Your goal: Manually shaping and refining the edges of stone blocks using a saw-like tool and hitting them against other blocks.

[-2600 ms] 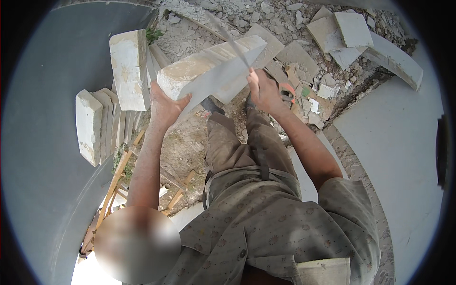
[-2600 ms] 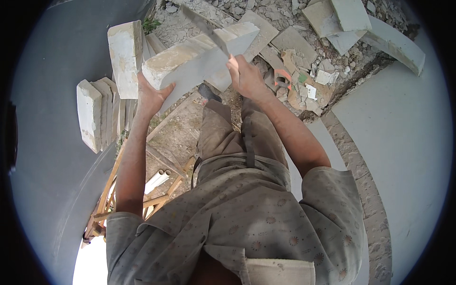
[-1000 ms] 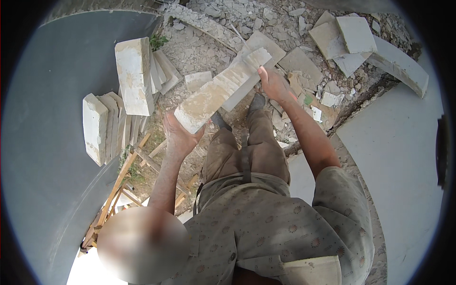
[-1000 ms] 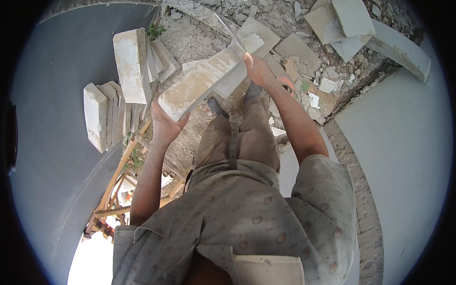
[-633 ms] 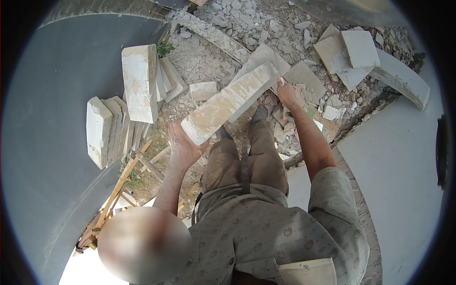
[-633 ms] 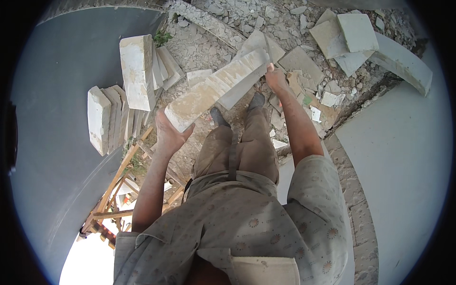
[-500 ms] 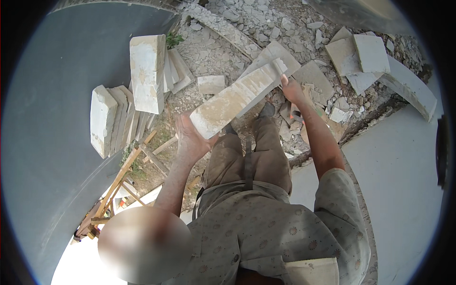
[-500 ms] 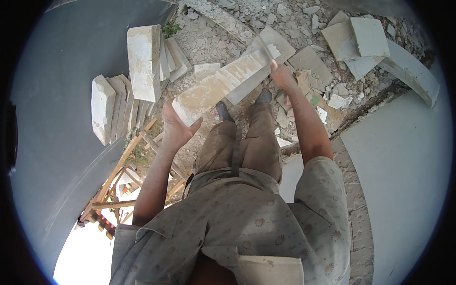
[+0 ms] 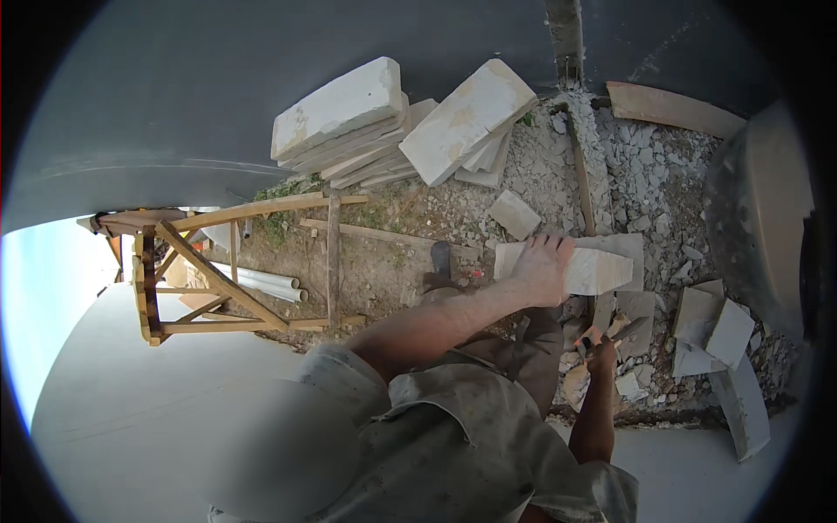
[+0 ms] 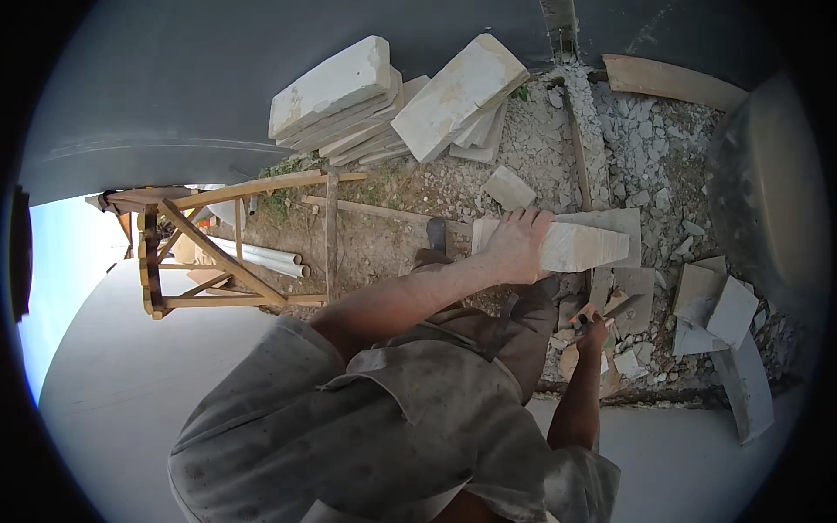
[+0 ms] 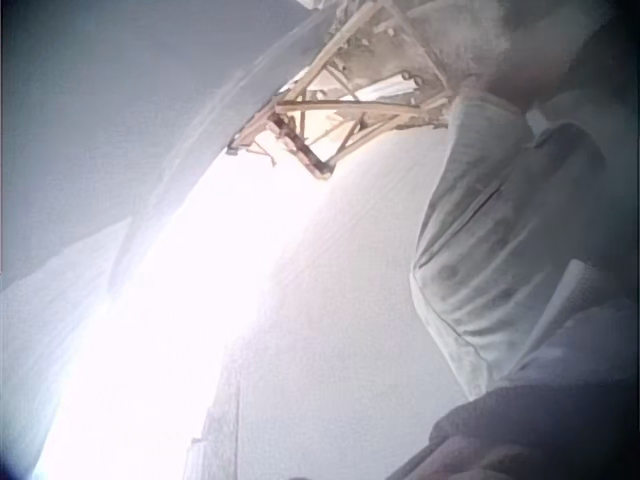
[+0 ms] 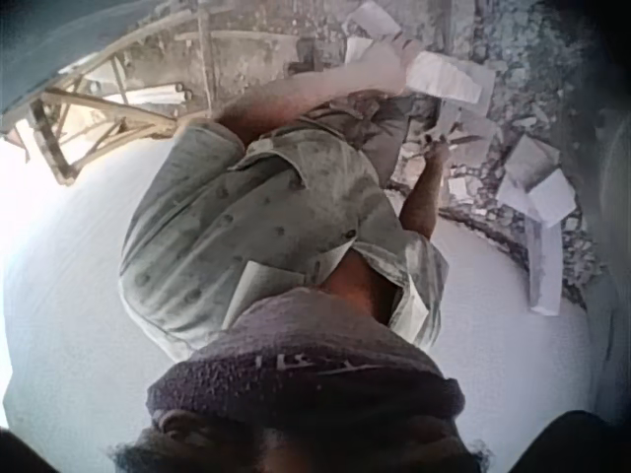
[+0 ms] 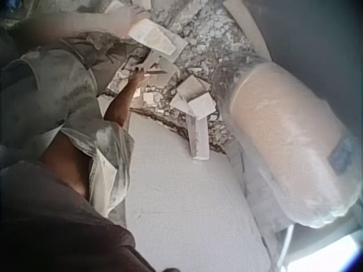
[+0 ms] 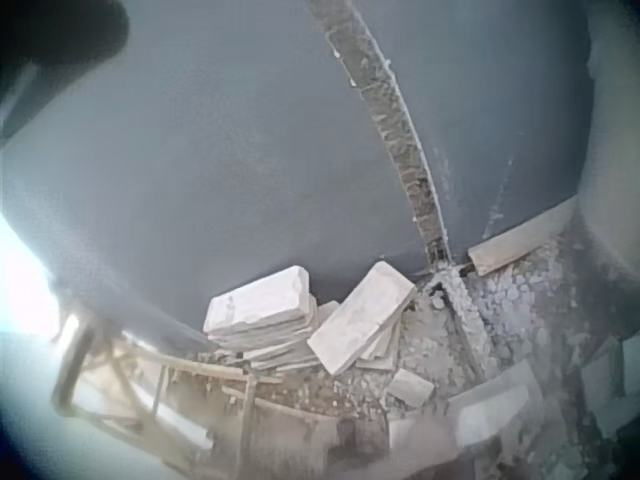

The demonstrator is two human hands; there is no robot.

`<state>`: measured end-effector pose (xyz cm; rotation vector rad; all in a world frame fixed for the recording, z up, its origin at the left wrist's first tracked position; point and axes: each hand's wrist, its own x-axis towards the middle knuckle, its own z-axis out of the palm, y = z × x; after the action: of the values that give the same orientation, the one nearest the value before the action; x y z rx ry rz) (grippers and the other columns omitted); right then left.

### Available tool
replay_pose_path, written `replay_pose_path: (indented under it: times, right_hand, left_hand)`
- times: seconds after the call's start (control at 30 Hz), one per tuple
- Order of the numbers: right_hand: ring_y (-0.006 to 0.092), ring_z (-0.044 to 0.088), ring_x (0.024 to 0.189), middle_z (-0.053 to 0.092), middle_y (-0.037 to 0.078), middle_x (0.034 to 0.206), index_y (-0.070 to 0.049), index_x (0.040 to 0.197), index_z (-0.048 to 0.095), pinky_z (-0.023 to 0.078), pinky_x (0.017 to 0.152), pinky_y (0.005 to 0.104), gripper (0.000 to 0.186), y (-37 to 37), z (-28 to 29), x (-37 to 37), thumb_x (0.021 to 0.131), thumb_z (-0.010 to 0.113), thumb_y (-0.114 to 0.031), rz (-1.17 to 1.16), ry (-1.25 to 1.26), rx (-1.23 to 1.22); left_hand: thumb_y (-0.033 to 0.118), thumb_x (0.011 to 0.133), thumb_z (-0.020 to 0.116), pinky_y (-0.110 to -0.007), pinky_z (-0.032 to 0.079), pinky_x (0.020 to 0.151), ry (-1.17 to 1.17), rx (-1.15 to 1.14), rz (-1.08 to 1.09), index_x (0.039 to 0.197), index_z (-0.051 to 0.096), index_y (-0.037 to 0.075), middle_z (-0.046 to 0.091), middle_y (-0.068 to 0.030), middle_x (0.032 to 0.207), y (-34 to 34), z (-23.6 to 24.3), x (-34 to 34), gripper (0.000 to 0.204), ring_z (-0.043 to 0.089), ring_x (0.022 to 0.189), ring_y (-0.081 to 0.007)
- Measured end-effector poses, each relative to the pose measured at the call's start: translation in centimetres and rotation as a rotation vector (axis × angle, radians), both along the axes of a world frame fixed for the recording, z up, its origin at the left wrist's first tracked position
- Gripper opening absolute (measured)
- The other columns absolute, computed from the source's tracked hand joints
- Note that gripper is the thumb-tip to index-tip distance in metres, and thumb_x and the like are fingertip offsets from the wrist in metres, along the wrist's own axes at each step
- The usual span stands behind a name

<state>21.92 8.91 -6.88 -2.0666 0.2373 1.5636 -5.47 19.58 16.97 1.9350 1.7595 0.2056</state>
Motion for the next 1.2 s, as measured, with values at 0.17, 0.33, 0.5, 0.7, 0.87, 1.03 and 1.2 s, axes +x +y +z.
replay_pose_path:
  times: [0.17, 0.33, 0.5, 0.7, 0.87, 1.03, 1.2]
  right_hand:
    - [0.0154, 0.044, 0.053, 0.042, 0.005, 0.067, -0.005, 0.099, 0.042, 0.040, 0.048, 0.0308, 0.015, -0.3, -1.5, -2.4, 0.096, 0.047, -0.018, -0.198, 0.231, 0.168]
    - [0.0247, 0.062, 0.091, 0.056, 0.018, 0.111, 0.002, 0.116, 0.051, 0.053, 0.080, 0.0381, 0.035, -1.9, -2.8, -8.5, 0.096, 0.050, -0.027, -0.485, 0.154, 0.252]
    - [0.0295, 0.053, 0.119, 0.056, 0.011, 0.127, -0.003, 0.131, 0.048, 0.043, 0.098, 0.0448, 0.049, -3.4, -2.3, -20.9, 0.099, 0.040, -0.039, 0.035, 0.033, 0.765]
    - [0.0283, 0.053, 0.119, 0.058, 0.009, 0.127, -0.005, 0.131, 0.049, 0.040, 0.103, 0.0459, 0.046, -2.1, 3.0, -36.7, 0.096, 0.041, -0.034, 0.061, 0.159, 0.948]
    - [0.0267, 0.052, 0.119, 0.058, 0.009, 0.126, -0.005, 0.130, 0.049, 0.038, 0.103, 0.0436, 0.041, 3.6, 7.1, -42.9, 0.100, 0.036, -0.029, -0.203, 0.398, 0.601]
    - [0.0220, 0.058, 0.109, 0.060, 0.007, 0.116, -0.006, 0.122, 0.050, 0.046, 0.094, 0.0395, 0.029, 16.3, 14.1, -51.1, 0.097, 0.050, -0.018, 0.058, 0.230, 0.823]
    - [0.0261, 0.058, 0.106, 0.058, 0.011, 0.115, 0.000, 0.124, 0.047, 0.043, 0.097, 0.0409, 0.039, 29.2, 20.9, -62.0, 0.092, 0.057, -0.019, 0.222, 0.358, 0.906]
  left_hand:
    - [0.021, 0.059, 0.073, -0.048, 0.036, 0.099, -0.062, -0.179, -0.015, 0.119, 0.039, -0.009, 0.049, -0.0269, 0.117, 0.4, 3.2, -0.6, 0.075, 0.047, 0.115, -0.0395]
    - [0.024, 0.061, 0.074, -0.043, 0.039, 0.098, -0.095, -0.181, -0.020, 0.119, 0.040, -0.010, 0.052, -0.0254, 0.116, 1.7, 14.4, -8.7, 0.075, 0.050, 0.114, -0.0378]
    - [0.030, 0.063, 0.078, -0.045, 0.047, 0.089, -0.163, -0.123, -0.042, 0.113, 0.045, -0.012, 0.056, -0.0279, 0.104, -0.5, 26.0, -21.4, 0.072, 0.058, 0.101, -0.0402]
    - [0.036, 0.066, 0.079, -0.041, 0.047, 0.091, -0.193, -0.174, 0.216, 0.123, 0.045, -0.009, 0.058, -0.0261, 0.110, -4.0, 27.9, -37.7, 0.080, 0.060, 0.105, -0.0353]
    - [0.040, 0.072, 0.078, -0.037, 0.048, 0.089, -0.504, -0.068, 0.685, 0.134, 0.044, -0.004, 0.062, -0.0196, 0.113, -6.8, 20.9, -57.0, 0.083, 0.063, 0.100, -0.0258]
    - [0.045, 0.080, 0.071, -0.033, 0.050, 0.084, -0.710, 0.107, 0.914, 0.129, 0.051, -0.002, 0.062, -0.0164, 0.112, -9.2, 14.5, -72.7, 0.070, 0.063, 0.096, -0.0220]
    - [0.046, 0.085, 0.066, -0.032, 0.050, 0.083, -0.848, 0.292, 0.949, 0.130, 0.051, 0.000, 0.063, -0.0130, 0.110, -6.7, 11.3, -84.2, 0.066, 0.063, 0.095, -0.0196]
